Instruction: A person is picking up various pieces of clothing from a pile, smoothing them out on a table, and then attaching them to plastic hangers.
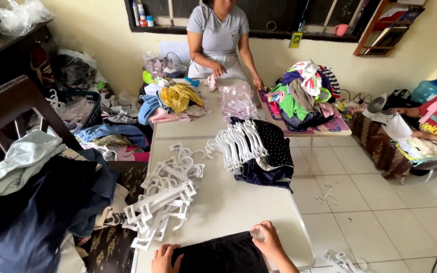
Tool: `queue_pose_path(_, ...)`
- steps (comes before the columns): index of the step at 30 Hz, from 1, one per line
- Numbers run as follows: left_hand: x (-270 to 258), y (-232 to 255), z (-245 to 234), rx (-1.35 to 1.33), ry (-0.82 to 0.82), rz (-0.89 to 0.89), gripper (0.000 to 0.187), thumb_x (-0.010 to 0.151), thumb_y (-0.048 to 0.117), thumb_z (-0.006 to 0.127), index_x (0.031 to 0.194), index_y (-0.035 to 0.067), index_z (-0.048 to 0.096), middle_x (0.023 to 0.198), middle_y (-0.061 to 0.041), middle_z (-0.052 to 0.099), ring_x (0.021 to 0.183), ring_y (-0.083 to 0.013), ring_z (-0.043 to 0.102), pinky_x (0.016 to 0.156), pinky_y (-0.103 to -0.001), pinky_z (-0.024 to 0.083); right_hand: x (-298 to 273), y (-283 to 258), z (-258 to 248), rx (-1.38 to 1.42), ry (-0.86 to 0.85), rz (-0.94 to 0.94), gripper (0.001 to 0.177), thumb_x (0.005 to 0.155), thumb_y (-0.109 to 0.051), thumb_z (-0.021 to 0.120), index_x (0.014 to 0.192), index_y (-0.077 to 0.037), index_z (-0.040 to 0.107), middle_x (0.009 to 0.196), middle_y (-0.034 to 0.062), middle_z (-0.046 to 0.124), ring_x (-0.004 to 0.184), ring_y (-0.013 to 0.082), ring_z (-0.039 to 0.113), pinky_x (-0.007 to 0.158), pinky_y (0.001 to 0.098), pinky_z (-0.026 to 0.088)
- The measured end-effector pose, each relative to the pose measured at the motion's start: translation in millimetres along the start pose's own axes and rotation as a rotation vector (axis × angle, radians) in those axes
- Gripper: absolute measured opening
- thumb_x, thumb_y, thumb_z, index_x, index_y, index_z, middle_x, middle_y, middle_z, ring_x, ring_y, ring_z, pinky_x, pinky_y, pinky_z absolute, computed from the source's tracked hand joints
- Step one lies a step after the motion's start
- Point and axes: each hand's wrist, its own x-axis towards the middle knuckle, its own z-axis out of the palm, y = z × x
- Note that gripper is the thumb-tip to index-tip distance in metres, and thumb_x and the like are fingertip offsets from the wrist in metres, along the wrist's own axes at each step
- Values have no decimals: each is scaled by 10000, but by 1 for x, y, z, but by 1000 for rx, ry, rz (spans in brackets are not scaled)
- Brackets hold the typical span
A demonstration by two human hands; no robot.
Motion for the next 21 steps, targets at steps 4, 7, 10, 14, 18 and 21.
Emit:
queue_pose_path(4,1,-1,-4,-82,23,22,317,758,529,784,1053,436,712,1133,146,624,1092,-198,624,838,-387,572,3,4,0,-26,20,-73,226,754,-110,805,918,-256,751,1115,-31,559,1130,177,576,1053,329,465)
queue_pose_path(7,-7,-2,-8,-206,164,124,270,686,400,871,861,286,699,1019,87,634,942,-224,630,800,-361,549,-3,0,-2,-25,-49,-16,246,798,-150,789,1010,-268,750,1161,-40,541,1177,173,533,1079,328,454)
queue_pose_path(10,-12,2,-16,-236,185,220,372,626,467,925,795,274,656,1025,109,660,848,-207,634,686,-349,546,-6,5,1,-41,-65,6,184,815,-165,790,954,-278,747,1196,-28,520,1243,193,500,1129,364,391)
queue_pose_path(14,1,-3,-1,-335,301,232,369,539,446,954,653,279,646,728,149,688,617,-110,614,562,-277,501,-3,0,-6,-23,-53,-53,311,792,-118,795,1047,-256,684,1204,-40,567,1228,171,544,1096,322,428)
queue_pose_path(18,1,-8,10,-336,411,271,293,562,380,905,638,263,648,616,134,644,576,-117,614,516,-307,482,-3,-9,-12,-53,-124,-55,437,816,-104,719,1204,-305,690,1215,-44,582,1200,160,548,1081,309,425)
queue_pose_path(21,-5,-7,-6,-313,213,131,159,712,370,832,796,294,720,754,98,755,744,-115,729,698,-277,575,3,-22,-18,-51,-214,79,213,830,-114,718,951,-287,697,1124,-73,540,1179,117,543,1073,266,410)
